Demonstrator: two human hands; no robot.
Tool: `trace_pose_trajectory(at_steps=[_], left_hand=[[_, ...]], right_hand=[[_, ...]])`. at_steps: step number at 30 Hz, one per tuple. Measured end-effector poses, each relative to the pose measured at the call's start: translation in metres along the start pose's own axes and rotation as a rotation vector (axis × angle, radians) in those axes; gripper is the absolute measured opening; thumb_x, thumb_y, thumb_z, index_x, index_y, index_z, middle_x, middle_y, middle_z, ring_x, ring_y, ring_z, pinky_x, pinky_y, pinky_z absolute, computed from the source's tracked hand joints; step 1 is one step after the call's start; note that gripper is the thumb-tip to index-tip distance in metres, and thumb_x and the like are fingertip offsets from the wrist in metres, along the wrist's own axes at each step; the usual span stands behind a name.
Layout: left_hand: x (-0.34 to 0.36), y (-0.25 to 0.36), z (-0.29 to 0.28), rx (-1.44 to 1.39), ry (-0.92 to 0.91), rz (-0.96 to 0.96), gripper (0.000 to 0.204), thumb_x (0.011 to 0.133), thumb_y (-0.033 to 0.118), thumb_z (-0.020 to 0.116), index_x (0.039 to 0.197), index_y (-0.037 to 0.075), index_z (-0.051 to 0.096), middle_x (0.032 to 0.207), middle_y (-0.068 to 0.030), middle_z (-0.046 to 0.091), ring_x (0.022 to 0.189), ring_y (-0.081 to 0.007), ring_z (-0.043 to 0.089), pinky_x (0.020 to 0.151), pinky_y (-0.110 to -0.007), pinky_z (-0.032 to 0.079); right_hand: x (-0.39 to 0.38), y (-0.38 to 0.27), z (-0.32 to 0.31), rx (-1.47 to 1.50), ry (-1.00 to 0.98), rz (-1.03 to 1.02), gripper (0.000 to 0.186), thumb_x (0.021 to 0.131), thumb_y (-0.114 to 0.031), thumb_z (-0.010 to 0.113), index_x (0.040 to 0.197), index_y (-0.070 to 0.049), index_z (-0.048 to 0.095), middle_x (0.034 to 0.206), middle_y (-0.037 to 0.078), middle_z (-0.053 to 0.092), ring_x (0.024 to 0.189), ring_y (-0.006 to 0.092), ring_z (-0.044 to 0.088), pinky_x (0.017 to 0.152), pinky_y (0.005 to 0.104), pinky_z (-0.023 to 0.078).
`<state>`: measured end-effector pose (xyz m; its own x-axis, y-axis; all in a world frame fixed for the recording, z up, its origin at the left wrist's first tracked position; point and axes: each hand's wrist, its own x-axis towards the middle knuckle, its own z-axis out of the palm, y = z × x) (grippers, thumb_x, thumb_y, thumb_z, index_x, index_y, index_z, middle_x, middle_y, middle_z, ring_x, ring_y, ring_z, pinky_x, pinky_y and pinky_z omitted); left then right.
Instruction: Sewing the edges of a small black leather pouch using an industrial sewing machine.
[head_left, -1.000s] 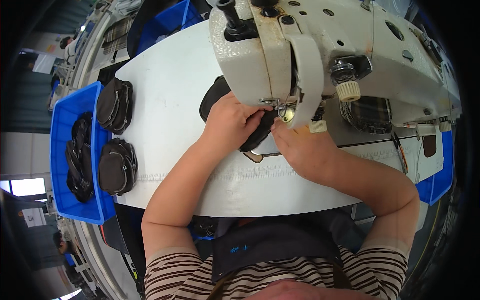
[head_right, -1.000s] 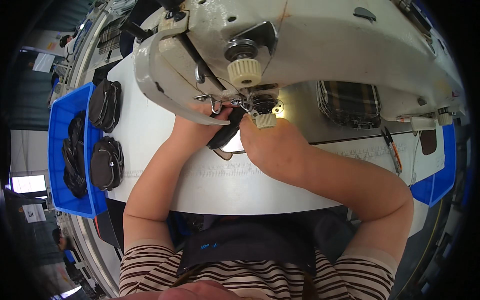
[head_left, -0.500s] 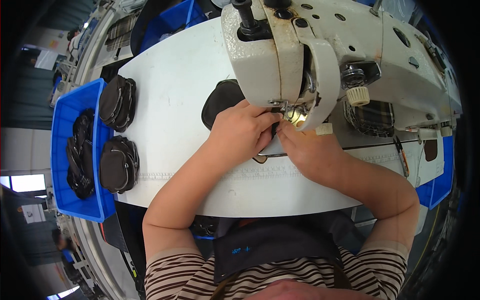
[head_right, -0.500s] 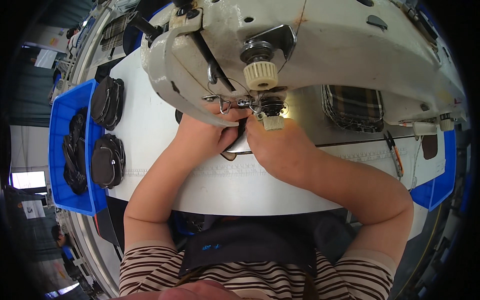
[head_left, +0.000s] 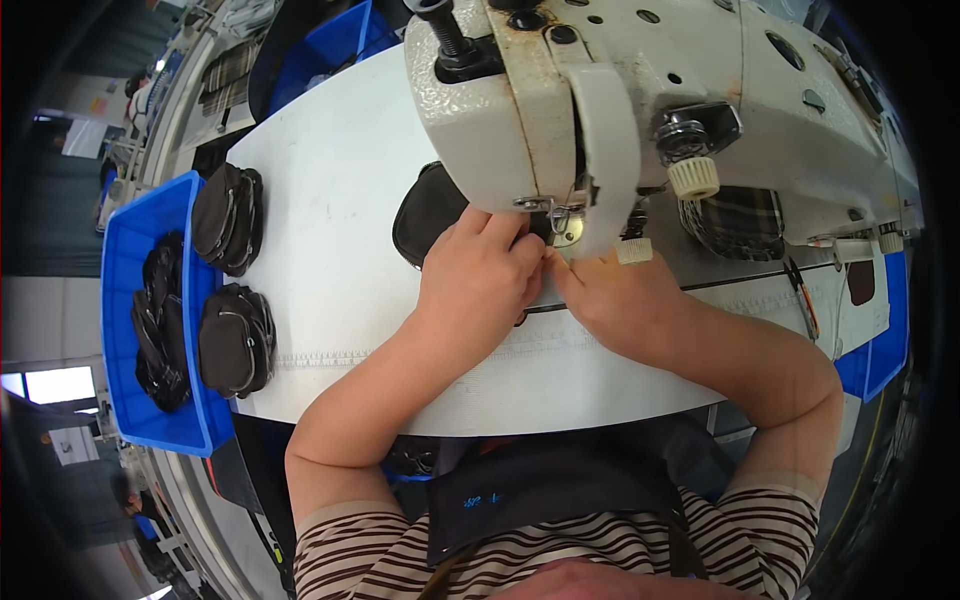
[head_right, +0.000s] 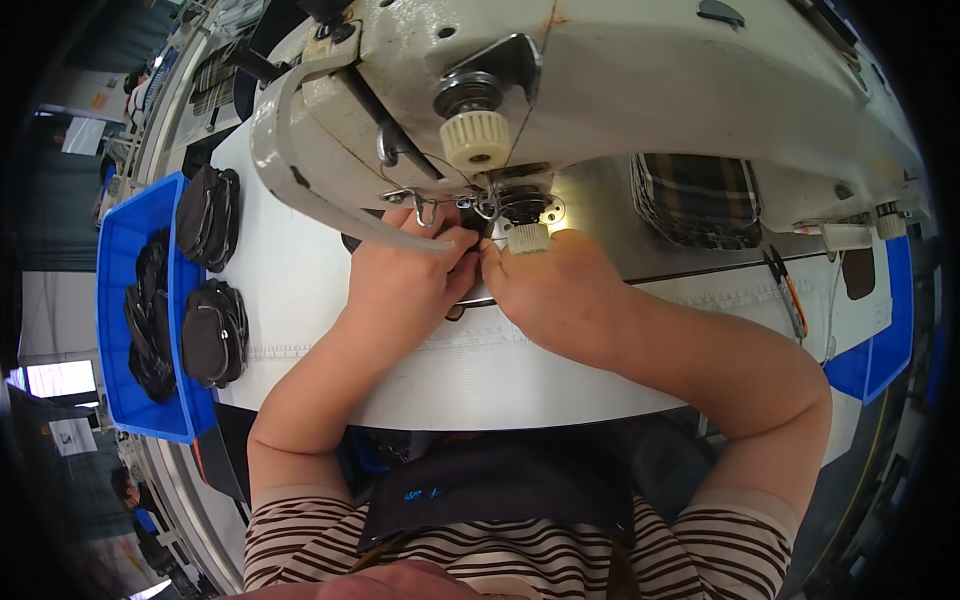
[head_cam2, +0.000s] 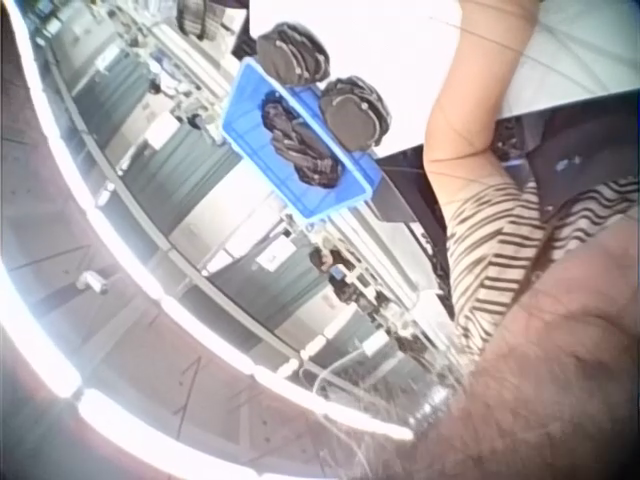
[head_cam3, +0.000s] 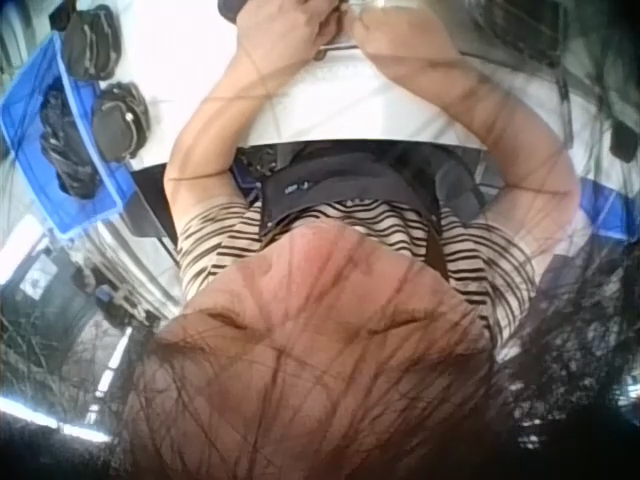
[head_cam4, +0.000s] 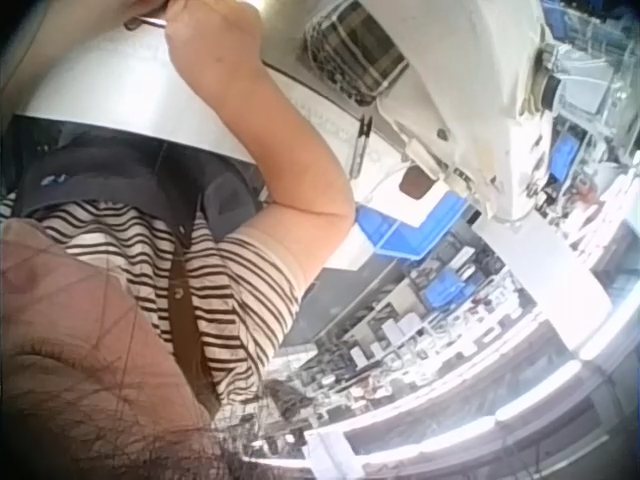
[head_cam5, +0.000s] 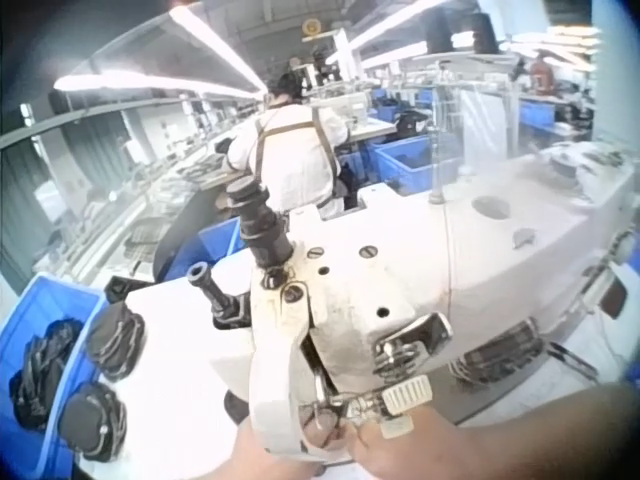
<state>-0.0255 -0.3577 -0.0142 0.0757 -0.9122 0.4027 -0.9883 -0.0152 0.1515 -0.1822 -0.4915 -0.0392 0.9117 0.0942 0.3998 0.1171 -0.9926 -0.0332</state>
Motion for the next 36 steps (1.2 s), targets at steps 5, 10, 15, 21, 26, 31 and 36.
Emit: trace_pose_trajectory(at_steps=[5,10,15,21,26,31,36], left_hand=[[-0.001,-0.003,0.013,0.015,-0.003,-0.02,0.017,0.07,0.01,0.076,0.085,0.009,0.069,0.094,-0.0042,0.065,0.087,-0.0245,0.065,0.074,-0.037,0.055],[-0.003,-0.012,0.02,-0.076,0.053,-0.012,0.018,0.07,0.01,0.077,0.087,0.01,0.07,0.093,-0.002,0.068,0.084,-0.0241,0.067,0.077,-0.036,0.055],[-0.002,-0.016,0.012,-0.126,0.016,0.008,0.019,0.07,0.01,0.078,0.088,0.009,0.071,0.094,-0.0024,0.068,0.085,-0.0249,0.067,0.081,-0.037,0.055],[-0.003,-0.018,0.002,-0.155,-0.044,0.009,0.02,0.072,0.009,0.077,0.091,0.008,0.071,0.103,-0.0046,0.068,0.097,-0.0261,0.065,0.088,-0.039,0.053],[0.0,-0.018,0.002,-0.147,-0.024,0.053,0.03,0.074,0.008,0.076,0.103,0.006,0.072,0.105,-0.0052,0.066,0.104,-0.0279,0.064,0.079,-0.037,0.057],[-0.001,0.0,0.007,-0.045,-0.045,-0.038,0.031,0.077,0.008,0.074,0.108,0.005,0.072,0.108,-0.0066,0.066,0.1,-0.0259,0.065,0.074,-0.036,0.057],[0.0,0.003,0.005,-0.004,-0.057,-0.027,0.031,0.077,0.011,0.073,0.107,0.001,0.071,0.113,-0.0084,0.063,0.106,-0.0253,0.063,0.071,-0.034,0.059]], right_hand=[[-0.002,-0.002,0.003,0.008,-0.065,0.026,0.034,0.084,-0.008,0.063,0.116,0.003,0.067,0.068,0.002,0.063,0.057,0.0218,0.064,0.051,0.0353,0.046],[-0.002,-0.002,0.0,0.021,-0.087,0.017,0.036,0.083,-0.009,0.064,0.116,0.004,0.068,0.064,0.001,0.062,0.055,0.021,0.063,0.053,0.0363,0.047],[0.0,0.002,-0.006,-0.003,-0.133,-0.037,0.043,0.08,-0.011,0.066,0.12,0.005,0.067,0.093,0.008,0.069,0.067,0.0199,0.066,0.057,0.0351,0.049],[-0.001,0.0,-0.004,-0.102,-0.207,-0.019,0.04,0.082,-0.013,0.067,0.119,0.003,0.068,0.123,0.015,0.065,0.092,0.0183,0.067,0.061,0.0324,0.051],[0.001,0.001,-0.004,-0.118,-0.149,-0.042,0.036,0.082,-0.013,0.066,0.116,-0.001,0.069,0.118,0.011,0.064,0.092,0.019,0.067,0.062,0.0316,0.053],[0.002,0.006,-0.006,-0.069,-0.103,-0.031,0.03,0.081,-0.013,0.066,0.109,-0.004,0.07,0.108,0.008,0.063,0.09,0.0185,0.066,0.061,0.0313,0.054],[0.002,0.007,-0.01,-0.122,-0.166,-0.047,0.028,0.083,-0.012,0.064,0.11,-0.005,0.069,0.103,0.006,0.064,0.083,0.0185,0.067,0.061,0.0311,0.054]])
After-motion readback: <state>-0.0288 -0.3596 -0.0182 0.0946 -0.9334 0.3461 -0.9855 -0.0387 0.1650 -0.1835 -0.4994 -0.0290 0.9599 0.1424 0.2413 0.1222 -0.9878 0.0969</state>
